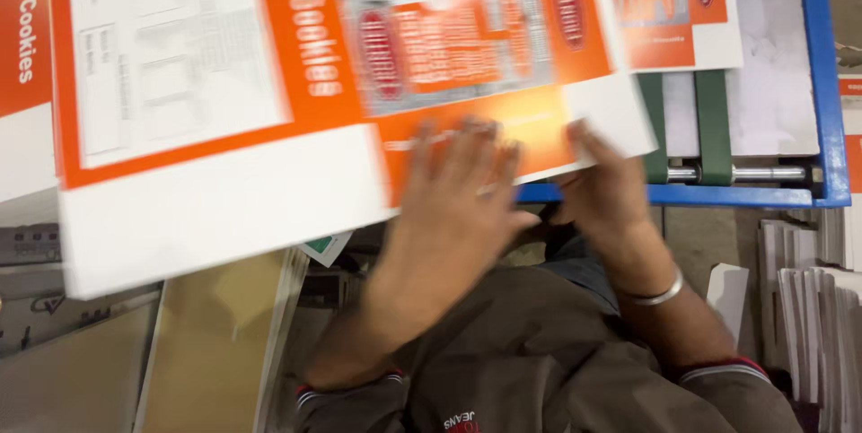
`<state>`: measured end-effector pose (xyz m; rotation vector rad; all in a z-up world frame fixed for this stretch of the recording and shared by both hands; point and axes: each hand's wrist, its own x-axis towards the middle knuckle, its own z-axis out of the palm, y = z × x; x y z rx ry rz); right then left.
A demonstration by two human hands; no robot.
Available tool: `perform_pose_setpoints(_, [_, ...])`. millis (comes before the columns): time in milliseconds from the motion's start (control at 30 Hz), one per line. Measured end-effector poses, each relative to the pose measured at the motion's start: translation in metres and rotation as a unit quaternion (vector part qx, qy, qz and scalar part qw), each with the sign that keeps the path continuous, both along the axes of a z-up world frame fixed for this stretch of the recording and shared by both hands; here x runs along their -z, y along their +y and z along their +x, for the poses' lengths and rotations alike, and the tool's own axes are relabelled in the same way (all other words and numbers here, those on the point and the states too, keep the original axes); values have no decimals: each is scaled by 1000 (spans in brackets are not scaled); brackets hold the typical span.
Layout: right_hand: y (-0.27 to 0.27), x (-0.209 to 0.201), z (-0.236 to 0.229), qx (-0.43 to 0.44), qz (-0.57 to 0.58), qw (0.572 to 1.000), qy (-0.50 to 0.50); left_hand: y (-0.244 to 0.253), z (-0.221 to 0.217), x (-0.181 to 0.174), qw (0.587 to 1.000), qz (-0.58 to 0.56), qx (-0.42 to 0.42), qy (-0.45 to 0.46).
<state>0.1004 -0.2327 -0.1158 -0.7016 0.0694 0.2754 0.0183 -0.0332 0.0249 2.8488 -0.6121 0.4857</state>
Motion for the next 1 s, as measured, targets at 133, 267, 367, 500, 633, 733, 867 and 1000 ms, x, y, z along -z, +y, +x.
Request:
perform_pose_setpoints(133, [-58,39,37,86,28,992,-85,50,-19,-16,990,63,-122,15])
perform_pose_setpoints(267, [-120,82,70,254,-135,958,10,98,-18,-11,978,86,-179,-64])
perform_pose_setpoints(367, [-159,112,81,332,-158,929,48,136,5,-2,967,120,-207,-85])
perform_pose_setpoints(500, [-210,146,77,367,-192,909,-43,156,8,3,967,122,-193,-116])
perform_pose_setpoints(633, [-225,156,52,355,-250,899,-50,156,2,1,964,103,-203,-135])
perform_pose_setpoints(733, [-226,157,22,345,-275,897,-29,151,-2,-5,963,94,-219,-125])
perform_pose_setpoints(867, [-226,158,-36,338,-294,894,1,138,-6,-27,969,85,-198,-123])
perform_pose_setpoints(1000, [-219,156,-78,340,-307,889,19,129,-13,-41,973,74,-180,-121])
